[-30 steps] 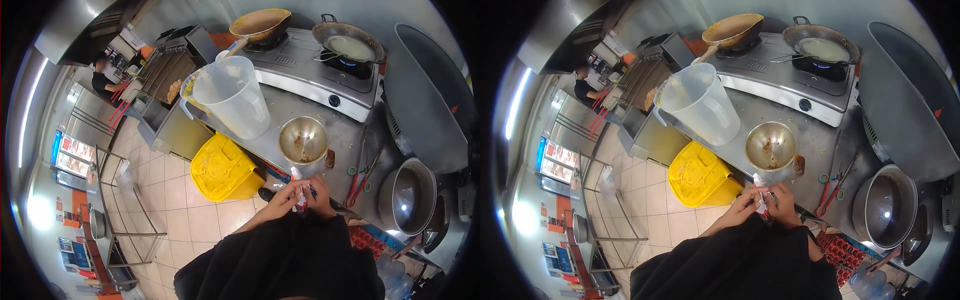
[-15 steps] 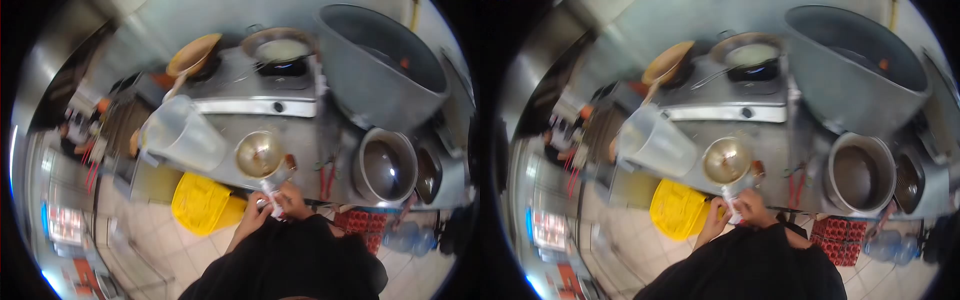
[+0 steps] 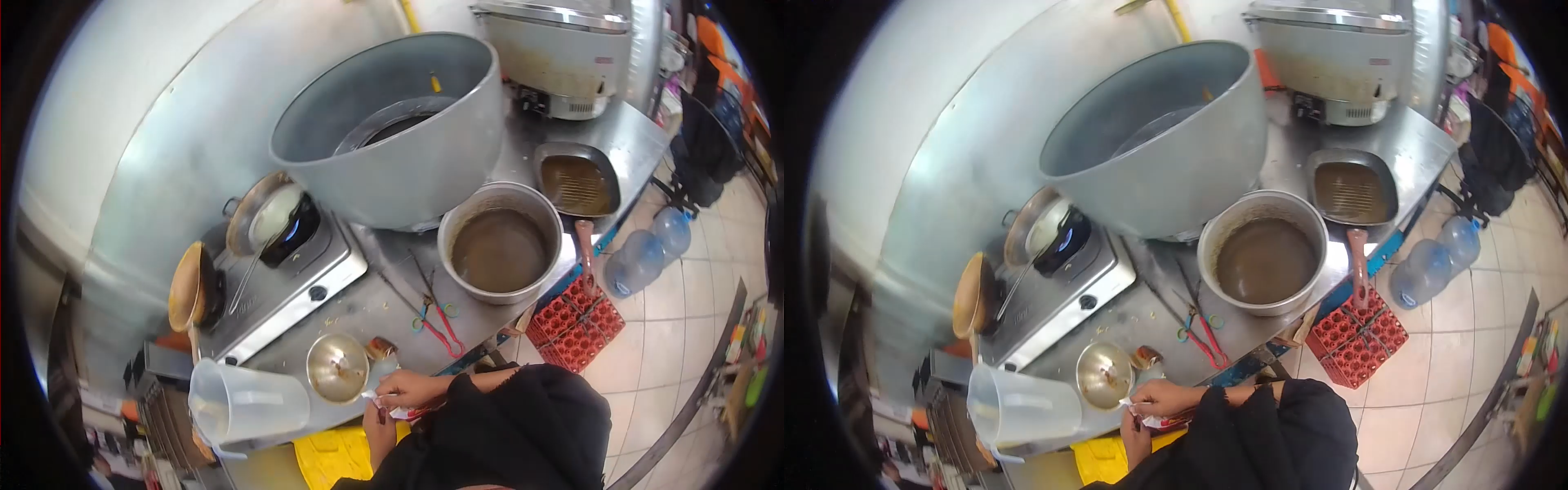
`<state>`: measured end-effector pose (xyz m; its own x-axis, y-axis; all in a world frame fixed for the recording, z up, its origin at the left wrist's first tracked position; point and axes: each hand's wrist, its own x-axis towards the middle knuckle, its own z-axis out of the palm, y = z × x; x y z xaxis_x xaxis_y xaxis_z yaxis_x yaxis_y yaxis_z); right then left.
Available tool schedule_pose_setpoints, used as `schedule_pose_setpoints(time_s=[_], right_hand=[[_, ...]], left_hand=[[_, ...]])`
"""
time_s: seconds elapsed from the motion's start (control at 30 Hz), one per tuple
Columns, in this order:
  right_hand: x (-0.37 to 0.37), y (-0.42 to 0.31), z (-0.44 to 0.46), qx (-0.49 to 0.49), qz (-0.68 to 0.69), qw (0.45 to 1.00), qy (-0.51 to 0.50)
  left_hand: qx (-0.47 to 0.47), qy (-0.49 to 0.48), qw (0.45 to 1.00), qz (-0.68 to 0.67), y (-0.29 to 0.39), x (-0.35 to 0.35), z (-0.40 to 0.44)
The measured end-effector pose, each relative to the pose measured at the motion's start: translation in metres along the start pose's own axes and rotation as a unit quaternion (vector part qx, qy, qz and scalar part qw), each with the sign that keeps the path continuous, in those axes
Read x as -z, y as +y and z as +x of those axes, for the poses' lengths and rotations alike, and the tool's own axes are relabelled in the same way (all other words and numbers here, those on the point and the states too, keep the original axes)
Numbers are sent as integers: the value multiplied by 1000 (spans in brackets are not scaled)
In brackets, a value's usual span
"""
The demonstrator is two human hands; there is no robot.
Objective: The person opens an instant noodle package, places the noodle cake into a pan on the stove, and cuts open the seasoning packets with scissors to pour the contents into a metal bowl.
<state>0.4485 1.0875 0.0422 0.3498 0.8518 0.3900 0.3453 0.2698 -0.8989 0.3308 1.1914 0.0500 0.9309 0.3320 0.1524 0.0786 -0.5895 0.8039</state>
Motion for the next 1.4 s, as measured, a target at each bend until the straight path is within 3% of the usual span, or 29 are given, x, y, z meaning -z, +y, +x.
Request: schedule_pose_setpoints(time_s=[0.07, 0.13, 0.17, 0.23, 0.33, 0.57, 0.67, 0.73, 0.83, 0.9, 0.97, 1.07, 1.13, 1.2, 1.23, 1.27, 1.33, 1.37, 1.4], right_hand=[[4, -1, -2, 22, -6, 999, 24], [6, -3, -3, -50, 184, 981, -14], [6, -3, -5, -49, 181, 982, -5], [5, -4, -6, -120, 387, 914, -14], [7, -8, -7, -119, 472, 873, -20], [9, -14, -6, -174, 487, 855, 27], [9, -3, -5, -92, 433, 896, -35], [20, -5, -4, -24, 312, 941, -129], [33, -25, -2, 1, 274, 940, -205], [39, -27, 3, 18, 259, 937, -235], [42, -32, 4, 37, 243, 932, -266], [37, -31, 3, -11, 321, 907, -271], [22, -15, 2, 44, 424, 878, -218], [18, -15, -2, 10, 465, 865, -189], [17, -15, -4, -23, 505, 848, -159], [17, -18, -7, -23, 505, 848, -159], [15, -28, -11, -142, 660, 737, -12], [13, -24, -11, -143, 661, 737, -12], [10, -17, -10, -148, 676, 722, 2]], left_hand=[[10, -6, 1000, 0, 5, -3, 2], [-30, 1, 999, -39, 0, -3, 2], [-41, -9, 994, -105, 1, -4, 4], [-3, -35, 986, -163, 5, -2, 6], [46, -70, 963, -257, 6, 2, 8], [61, -83, 948, -300, 4, 4, 8], [60, -87, 946, -307, 3, 6, 5], [95, -92, 939, -319, 13, 10, 2], [86, -140, 960, -225, -5, 23, -3], [54, -198, 963, -177, -6, 27, -2], [26, -181, 973, -141, 24, 31, -2], [-29, -185, 978, -89, 58, 39, 0], [-57, -207, 974, -74, 55, 39, 2], [-369, -124, 921, -20, 37, 34, 3], [-369, -124, 921, -20, 30, 35, 0], [-323, -114, 939, -23, 26, 35, -4], [-274, -102, 956, -25, 19, 36, -8], [-108, -133, 968, -183, 17, 36, -8], [62, -156, 928, -331, 15, 35, -9]])
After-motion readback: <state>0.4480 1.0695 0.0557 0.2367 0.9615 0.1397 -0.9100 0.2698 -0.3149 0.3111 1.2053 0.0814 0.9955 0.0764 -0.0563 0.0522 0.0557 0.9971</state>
